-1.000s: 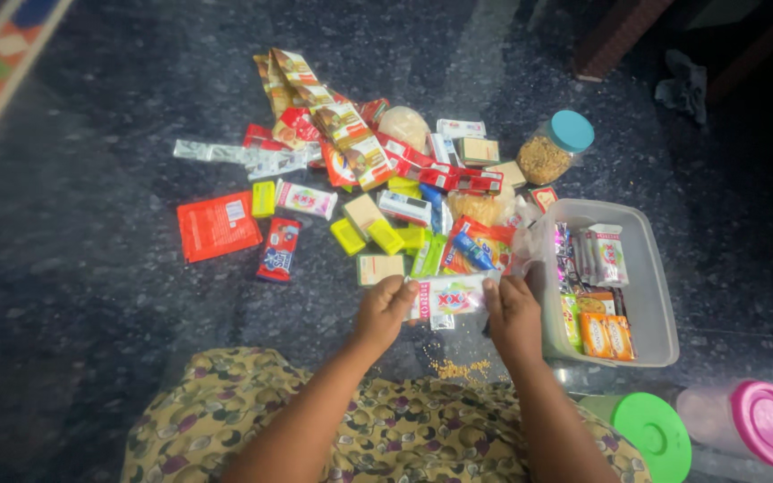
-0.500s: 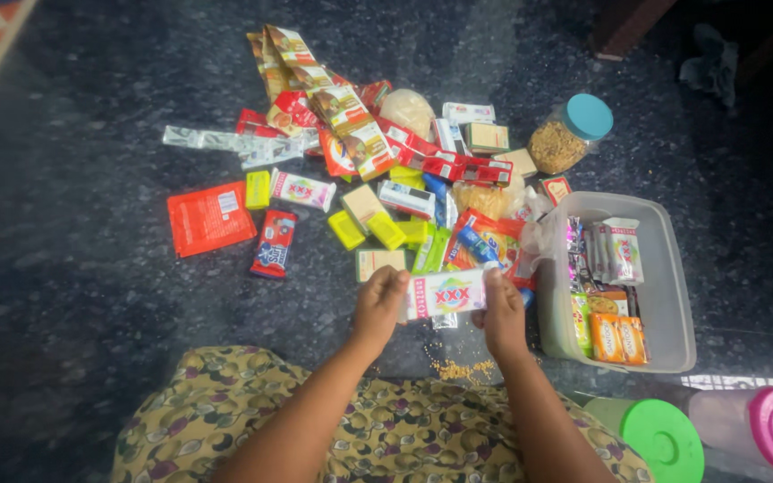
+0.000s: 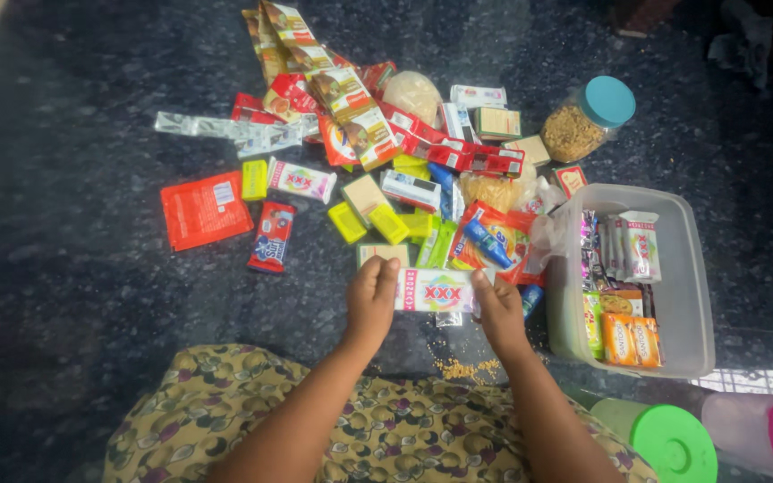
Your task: The person sits on a dark tiled floor and sorts a large pile of small packaged goods, including snack packets and a jar of grains. They pick up items one by one, examine them, and place them into a clear plastic container to the right.
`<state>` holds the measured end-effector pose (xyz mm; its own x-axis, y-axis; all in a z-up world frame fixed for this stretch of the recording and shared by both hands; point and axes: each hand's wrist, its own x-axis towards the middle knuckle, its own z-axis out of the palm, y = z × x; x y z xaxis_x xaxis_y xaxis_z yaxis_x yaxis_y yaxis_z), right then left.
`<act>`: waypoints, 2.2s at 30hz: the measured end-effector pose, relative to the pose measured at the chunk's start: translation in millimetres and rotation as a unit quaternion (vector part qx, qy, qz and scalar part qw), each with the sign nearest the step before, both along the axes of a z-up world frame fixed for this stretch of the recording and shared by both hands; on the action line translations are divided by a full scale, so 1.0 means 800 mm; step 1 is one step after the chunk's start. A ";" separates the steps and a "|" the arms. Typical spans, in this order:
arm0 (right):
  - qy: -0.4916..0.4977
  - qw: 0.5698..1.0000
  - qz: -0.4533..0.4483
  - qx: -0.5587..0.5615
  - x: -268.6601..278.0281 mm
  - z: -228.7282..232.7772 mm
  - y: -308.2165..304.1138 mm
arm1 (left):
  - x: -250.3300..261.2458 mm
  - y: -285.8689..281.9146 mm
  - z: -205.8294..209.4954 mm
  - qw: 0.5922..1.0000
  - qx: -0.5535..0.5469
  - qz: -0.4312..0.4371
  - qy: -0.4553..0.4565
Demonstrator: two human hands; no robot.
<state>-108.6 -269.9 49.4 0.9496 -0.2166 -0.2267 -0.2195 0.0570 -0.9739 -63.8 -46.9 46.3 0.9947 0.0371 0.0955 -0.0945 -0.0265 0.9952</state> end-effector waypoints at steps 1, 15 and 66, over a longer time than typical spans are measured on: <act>-0.006 1.000 -0.006 0.009 0.001 -0.005 -0.002 | 0.002 -0.001 0.004 1.000 -0.010 0.001 0.006; -0.157 0.973 -0.066 -0.152 0.003 -0.011 -0.001 | 0.001 -0.013 -0.002 0.975 -0.208 -0.026 0.077; -0.037 0.889 -0.421 0.176 -0.009 -0.074 -0.409 | 0.036 0.027 -0.034 0.898 -0.284 -0.023 0.334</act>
<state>-115.9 -597.2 -10.1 0.4991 -0.7858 -0.3654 0.1089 0.4751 -0.8731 -35.3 -25.4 18.7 0.8249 -0.1515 -0.5447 0.5407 0.4928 0.6818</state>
